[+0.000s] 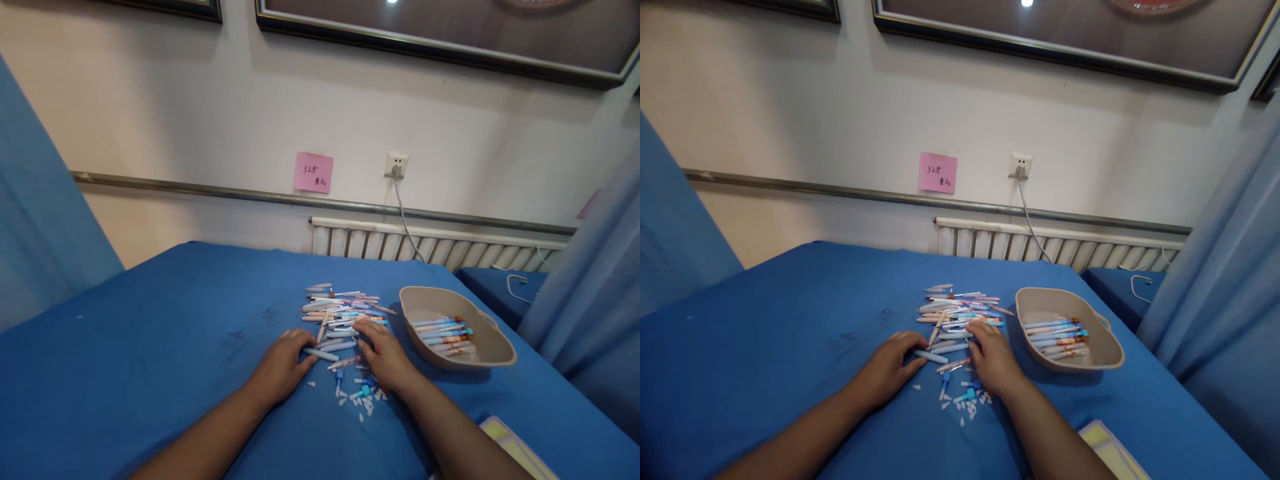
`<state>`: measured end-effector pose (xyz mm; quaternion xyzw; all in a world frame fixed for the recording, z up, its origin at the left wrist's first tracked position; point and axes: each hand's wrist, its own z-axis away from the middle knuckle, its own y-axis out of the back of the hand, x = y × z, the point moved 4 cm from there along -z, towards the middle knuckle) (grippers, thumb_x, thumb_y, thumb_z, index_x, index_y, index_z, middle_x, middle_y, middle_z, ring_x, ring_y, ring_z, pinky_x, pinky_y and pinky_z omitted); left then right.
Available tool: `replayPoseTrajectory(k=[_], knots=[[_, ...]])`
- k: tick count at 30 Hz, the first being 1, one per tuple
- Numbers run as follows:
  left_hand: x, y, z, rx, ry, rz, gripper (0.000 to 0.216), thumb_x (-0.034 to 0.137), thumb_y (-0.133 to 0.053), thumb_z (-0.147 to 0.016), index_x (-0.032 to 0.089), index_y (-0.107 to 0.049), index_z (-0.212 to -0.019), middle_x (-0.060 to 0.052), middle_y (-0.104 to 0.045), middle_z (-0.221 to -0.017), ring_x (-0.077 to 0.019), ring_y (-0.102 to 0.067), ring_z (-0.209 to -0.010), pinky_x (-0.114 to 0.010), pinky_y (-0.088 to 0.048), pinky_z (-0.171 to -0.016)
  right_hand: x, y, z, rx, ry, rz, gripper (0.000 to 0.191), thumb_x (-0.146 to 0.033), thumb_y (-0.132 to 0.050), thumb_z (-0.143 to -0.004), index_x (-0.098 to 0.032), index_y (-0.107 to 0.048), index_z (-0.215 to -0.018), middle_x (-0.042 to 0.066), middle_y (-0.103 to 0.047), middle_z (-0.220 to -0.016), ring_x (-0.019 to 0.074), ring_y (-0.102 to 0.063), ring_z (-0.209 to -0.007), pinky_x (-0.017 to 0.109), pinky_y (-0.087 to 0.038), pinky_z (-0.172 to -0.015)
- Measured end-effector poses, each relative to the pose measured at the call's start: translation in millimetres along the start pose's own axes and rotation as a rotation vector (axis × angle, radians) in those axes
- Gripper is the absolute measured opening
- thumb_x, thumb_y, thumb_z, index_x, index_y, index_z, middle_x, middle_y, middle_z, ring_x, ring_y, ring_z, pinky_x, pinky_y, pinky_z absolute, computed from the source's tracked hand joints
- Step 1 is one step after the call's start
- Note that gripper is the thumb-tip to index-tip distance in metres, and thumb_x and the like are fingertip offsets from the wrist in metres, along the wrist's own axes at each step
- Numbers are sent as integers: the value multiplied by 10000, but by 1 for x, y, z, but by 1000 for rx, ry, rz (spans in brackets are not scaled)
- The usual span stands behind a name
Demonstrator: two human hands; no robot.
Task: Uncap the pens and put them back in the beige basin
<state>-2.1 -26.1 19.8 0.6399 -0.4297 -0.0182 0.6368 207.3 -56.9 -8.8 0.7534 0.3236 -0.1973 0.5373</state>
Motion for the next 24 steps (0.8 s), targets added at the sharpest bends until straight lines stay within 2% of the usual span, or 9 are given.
replayPoseTrajectory(k=[3, 13, 19, 24], knots=[[-1, -1, 1, -3, 2, -14, 136, 232, -595, -766, 217, -616, -899, -21, -636, -918, -214, -550, -908, -290, -390, -792, -4, -3, 1, -67, 34, 79, 346, -153, -497, -811, -220, -604, -1132, 49, -595, -1211, 202, -498, -1137, 348, -347, -994], [0, -2, 1, -26, 31, -22, 96, 213, -555, -756, 206, -595, -843, -19, -625, -876, -209, -542, -879, -277, -376, -755, -2, -1, 3, -63, -61, 144, 228, -206, -516, -830, -216, -623, -1031, 50, -635, -1012, 187, -555, -960, 274, -396, -844], [-1, -2, 1, -33, 31, 20, 77, 222, -563, -743, 202, -582, -814, -8, -608, -834, -197, -541, -837, -268, -381, -740, 1, -2, 1, -77, -124, 134, 93, -212, -543, -807, -222, -636, -810, 14, -634, -810, 162, -564, -811, 233, -388, -716], [0, -3, 1, -27, 11, 39, 66, 264, -568, -751, 198, -571, -756, 2, -601, -801, -188, -544, -803, -256, -383, -714, 5, -5, 2, -98, -143, 99, 64, -204, -570, -772, -226, -629, -781, -5, -628, -775, 147, -569, -758, 213, -387, -646]])
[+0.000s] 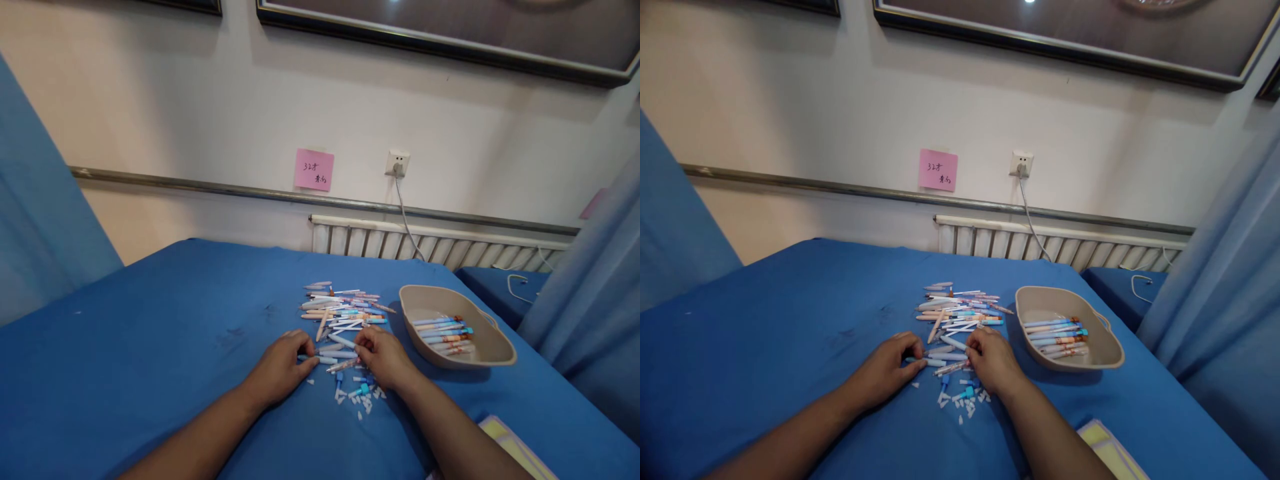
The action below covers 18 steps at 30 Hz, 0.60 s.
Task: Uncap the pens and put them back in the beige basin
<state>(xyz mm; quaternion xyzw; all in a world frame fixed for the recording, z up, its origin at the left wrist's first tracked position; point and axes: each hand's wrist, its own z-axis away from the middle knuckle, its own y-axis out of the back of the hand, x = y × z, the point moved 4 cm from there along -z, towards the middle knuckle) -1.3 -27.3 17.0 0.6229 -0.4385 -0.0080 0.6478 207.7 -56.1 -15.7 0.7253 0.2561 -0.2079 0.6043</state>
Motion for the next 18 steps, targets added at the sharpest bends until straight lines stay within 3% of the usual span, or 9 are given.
replayPoseTrajectory(k=[6, 12, 18], knots=[[3, 0, 1, 2, 7, 6, 94, 281, -542, -784, 197, -576, -757, -1, -597, -780, -183, -549, -779, -252, -390, -692, 3, 4, 1, 44, -54, -6, 80, -177, -577, -746, -209, -592, -818, 1, -624, -787, 140, -569, -710, 215, -384, -613], [11, 1, 3, -10, -45, 44, 157, 223, -551, -781, 219, -603, -928, -14, -623, -902, -191, -549, -872, -266, -394, -773, 5, 6, 1, 53, -62, -4, 102, -150, -550, -761, -213, -591, -831, 9, -628, -828, 144, -583, -745, 225, -406, -669], [17, 1, 4, -39, -119, 65, 59, 205, -545, -783, 209, -596, -812, -7, -615, -863, -182, -539, -855, -266, -390, -775, -16, 10, 5, 57, 130, 8, 198, -160, -559, -789, -239, -631, -956, 28, -605, -976, 169, -546, -944, 258, -391, -829]])
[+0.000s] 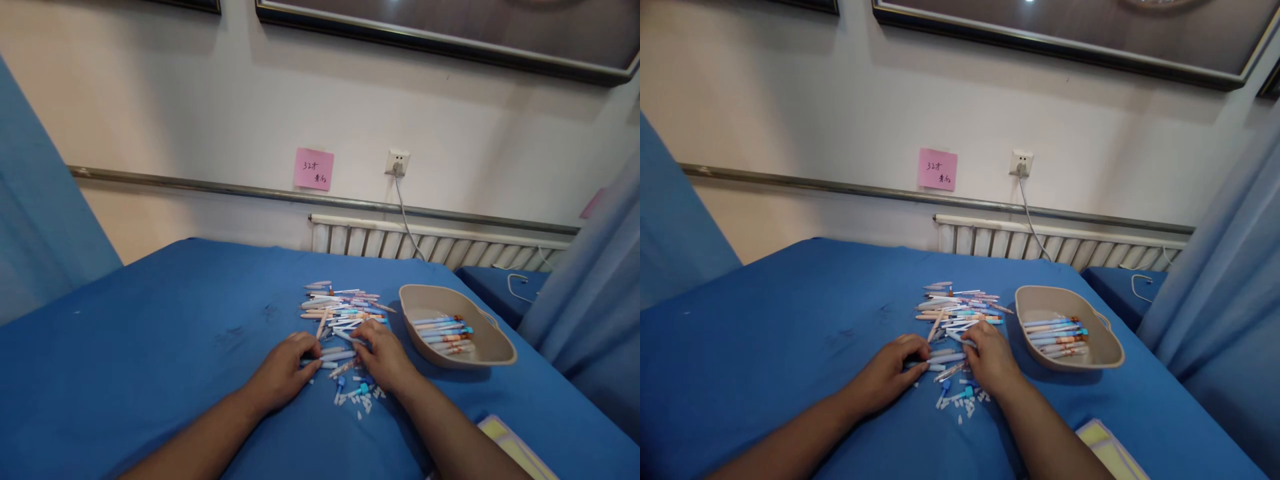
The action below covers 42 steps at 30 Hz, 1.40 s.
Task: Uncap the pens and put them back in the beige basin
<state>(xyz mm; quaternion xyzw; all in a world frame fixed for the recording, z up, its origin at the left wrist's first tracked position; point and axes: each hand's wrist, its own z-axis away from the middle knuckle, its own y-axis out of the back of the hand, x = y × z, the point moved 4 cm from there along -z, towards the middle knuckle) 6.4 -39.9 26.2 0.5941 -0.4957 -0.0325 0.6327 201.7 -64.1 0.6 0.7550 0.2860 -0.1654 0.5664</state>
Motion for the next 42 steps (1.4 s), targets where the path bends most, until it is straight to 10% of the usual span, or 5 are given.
replayPoseTrajectory(k=[9, 17, 42], knots=[[-2, -2, -2, 3, 21, 41, 98, 217, -509, -802, 207, -605, -818, -4, -616, -836, -178, -549, -834, -254, -395, -756, -12, -2, 3, -105, -11, 57, 126, -200, -527, -830, -216, -649, -805, 21, -602, -849, 159, -553, -848, 246, -393, -778], [-4, 0, -2, 18, 41, 42, 184, 219, -445, -854, 217, -619, -912, -13, -628, -897, -183, -553, -875, -250, -393, -776, 10, -2, -2, -12, -77, 65, 308, -142, -490, -825, -213, -589, -1108, 61, -595, -1148, 194, -528, -1063, 288, -374, -918], [-3, -5, -7, -24, 66, -71, 205, 279, -480, -855, 243, -645, -973, -34, -649, -977, -208, -548, -934, -294, -390, -841, 9, 0, -4, -24, -154, 48, 96, -237, -551, -821, -211, -641, -799, 17, -641, -834, 152, -574, -790, 227, -373, -696]])
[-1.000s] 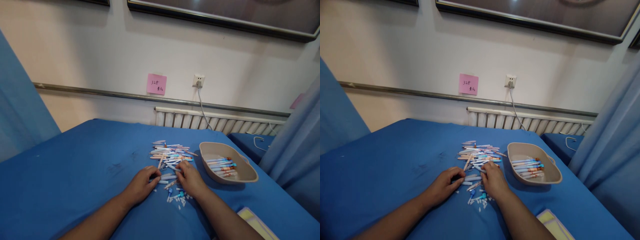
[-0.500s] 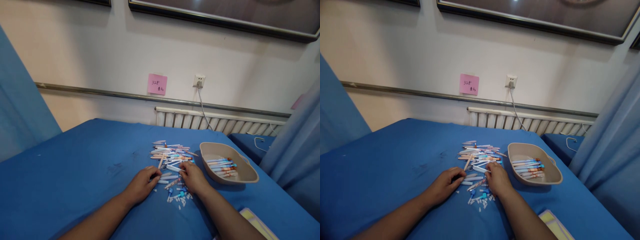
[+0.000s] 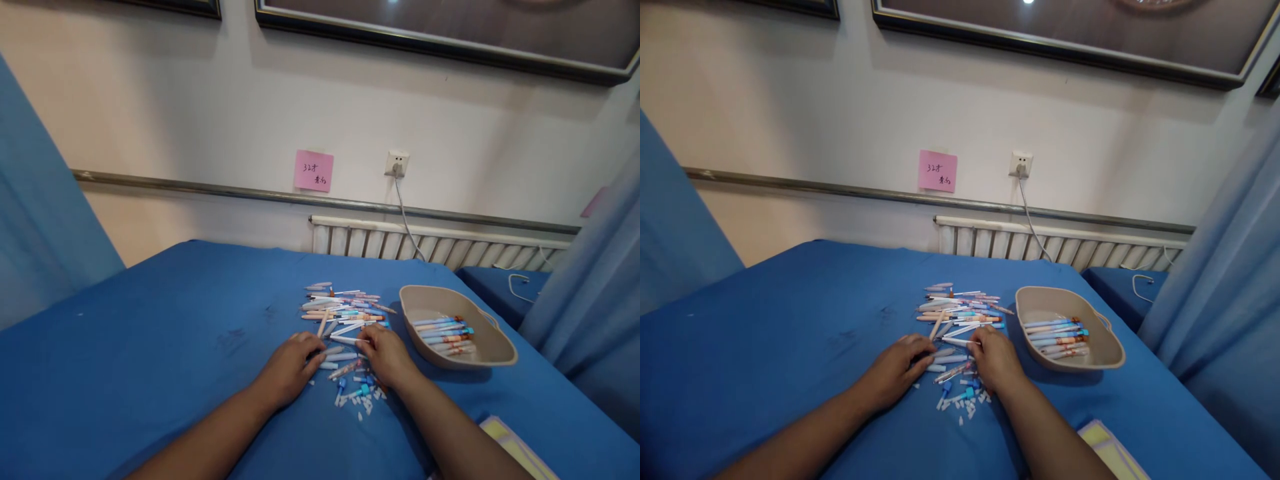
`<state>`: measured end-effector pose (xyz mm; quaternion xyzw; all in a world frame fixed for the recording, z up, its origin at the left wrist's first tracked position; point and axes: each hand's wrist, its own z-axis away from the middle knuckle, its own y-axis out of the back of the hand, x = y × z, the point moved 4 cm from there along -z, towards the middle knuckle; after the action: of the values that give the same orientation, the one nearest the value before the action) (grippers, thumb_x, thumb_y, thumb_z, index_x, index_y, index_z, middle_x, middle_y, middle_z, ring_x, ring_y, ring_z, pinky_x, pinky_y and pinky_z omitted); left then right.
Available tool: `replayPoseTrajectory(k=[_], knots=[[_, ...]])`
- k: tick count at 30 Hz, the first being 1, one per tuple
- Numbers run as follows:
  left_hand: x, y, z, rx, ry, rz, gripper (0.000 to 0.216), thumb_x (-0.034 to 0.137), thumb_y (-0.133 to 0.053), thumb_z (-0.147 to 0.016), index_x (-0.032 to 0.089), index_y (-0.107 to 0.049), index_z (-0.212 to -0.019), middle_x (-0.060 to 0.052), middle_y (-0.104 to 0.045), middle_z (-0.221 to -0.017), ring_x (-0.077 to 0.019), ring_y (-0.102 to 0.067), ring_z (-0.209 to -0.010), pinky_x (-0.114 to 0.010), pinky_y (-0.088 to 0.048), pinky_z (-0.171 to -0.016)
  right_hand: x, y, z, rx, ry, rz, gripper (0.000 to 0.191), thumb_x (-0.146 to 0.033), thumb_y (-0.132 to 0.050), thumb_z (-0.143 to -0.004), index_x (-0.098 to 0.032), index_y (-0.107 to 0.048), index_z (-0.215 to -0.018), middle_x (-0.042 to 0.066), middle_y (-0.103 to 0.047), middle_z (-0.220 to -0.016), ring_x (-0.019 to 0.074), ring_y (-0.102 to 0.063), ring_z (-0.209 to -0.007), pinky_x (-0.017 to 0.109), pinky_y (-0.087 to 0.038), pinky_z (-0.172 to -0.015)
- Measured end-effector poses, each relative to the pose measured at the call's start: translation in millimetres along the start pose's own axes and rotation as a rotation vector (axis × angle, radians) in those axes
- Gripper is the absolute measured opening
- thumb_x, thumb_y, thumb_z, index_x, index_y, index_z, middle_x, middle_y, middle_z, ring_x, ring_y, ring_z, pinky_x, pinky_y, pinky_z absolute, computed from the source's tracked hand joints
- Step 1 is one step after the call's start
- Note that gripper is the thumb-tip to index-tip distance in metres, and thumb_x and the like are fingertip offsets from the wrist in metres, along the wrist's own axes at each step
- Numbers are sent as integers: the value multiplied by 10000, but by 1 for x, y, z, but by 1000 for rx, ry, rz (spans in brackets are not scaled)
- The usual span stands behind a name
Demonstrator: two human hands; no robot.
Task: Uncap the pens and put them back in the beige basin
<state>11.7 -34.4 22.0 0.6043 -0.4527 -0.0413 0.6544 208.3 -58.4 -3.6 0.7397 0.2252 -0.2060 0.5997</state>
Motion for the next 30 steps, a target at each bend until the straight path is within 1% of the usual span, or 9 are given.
replayPoseTrajectory(k=[3, 7, 11, 13, 17, 20, 24, 27, 30], knots=[[1, 0, 1, -11, 20, 0, 166, 264, -494, -830, 231, -637, -905, -23, -641, -908, -199, -549, -878, -276, -391, -788, 0, 4, 0, 61, 11, -50, 118, -243, -532, -831, -213, -638, -789, 16, -646, -845, 155, -578, -801, 230, -386, -713], [1, -1, 4, -22, 99, 55, 147, 234, -523, -779, 221, -609, -897, -15, -628, -875, -190, -549, -841, -259, -391, -734, 0, 7, 0, 110, 12, -78, 148, -248, -510, -831, -208, -643, -781, 29, -652, -841, 169, -589, -808, 244, -405, -716], [0, -3, 5, -10, 121, 113, 130, 223, -526, -760, 206, -584, -875, 1, -609, -831, -171, -546, -784, -240, -392, -692, 5, 9, -2, 198, 6, -193, 177, -283, -495, -830, -206, -645, -774, 47, -658, -909, 190, -594, -868, 267, -428, -768], [-4, -5, 5, -2, 135, 171, 122, 227, -529, -756, 199, -577, -865, 15, -599, -796, -158, -538, -746, -226, -392, -665, 8, 10, -3, 242, -8, -249, 198, -321, -494, -828, -207, -642, -765, 48, -659, -900, 195, -599, -838, 274, -440, -754], [-15, -7, 1, 27, 175, 293, 130, 267, -526, -766, 182, -569, -856, 31, -566, -725, -139, -508, -665, -209, -382, -598, 11, 11, -3, 292, -18, -304, 241, -381, -498, -824, -200, -631, -739, 38, -653, -806, 186, -596, -720, 272, -442, -682], [-21, -5, 0, 54, 213, 328, 161, 309, -524, -768, 172, -564, -843, 29, -562, -713, -139, -508, -646, -210, -382, -581, 14, 11, -2, 321, -58, -366, 253, -411, -512, -815, -194, -621, -745, 34, -664, -764, 183, -596, -683, 270, -444, -653], [-24, 6, 1, 104, 207, 231, 132, 288, -492, -777, 178, -557, -811, 32, -555, -693, -144, -513, -646, -218, -371, -579, 17, 9, -4, 343, -109, -564, 286, -464, -524, -798, -190, -592, -751, 30, -670, -717, 184, -611, -672, 265, -460, -629], [-23, 13, 2, 104, 202, 112, 87, 228, -479, -761, 188, -550, -791, 25, -576, -709, -154, -525, -673, -230, -369, -604, 19, 8, -7, 355, -124, -691, 301, -492, -515, -788, -196, -556, -749, 26, -662, -688, 181, -610, -644, 261, -463, -591], [-21, 15, 4, 98, 196, 13, 106, 166, -480, -728, 192, -557, -797, 0, -605, -776, -174, -545, -738, -255, -388, -667, 19, 12, -5, 357, -130, -658, 306, -494, -485, -804, -204, -522, -713, 5, -621, -597, 165, -579, -571, 245, -439, -535]])
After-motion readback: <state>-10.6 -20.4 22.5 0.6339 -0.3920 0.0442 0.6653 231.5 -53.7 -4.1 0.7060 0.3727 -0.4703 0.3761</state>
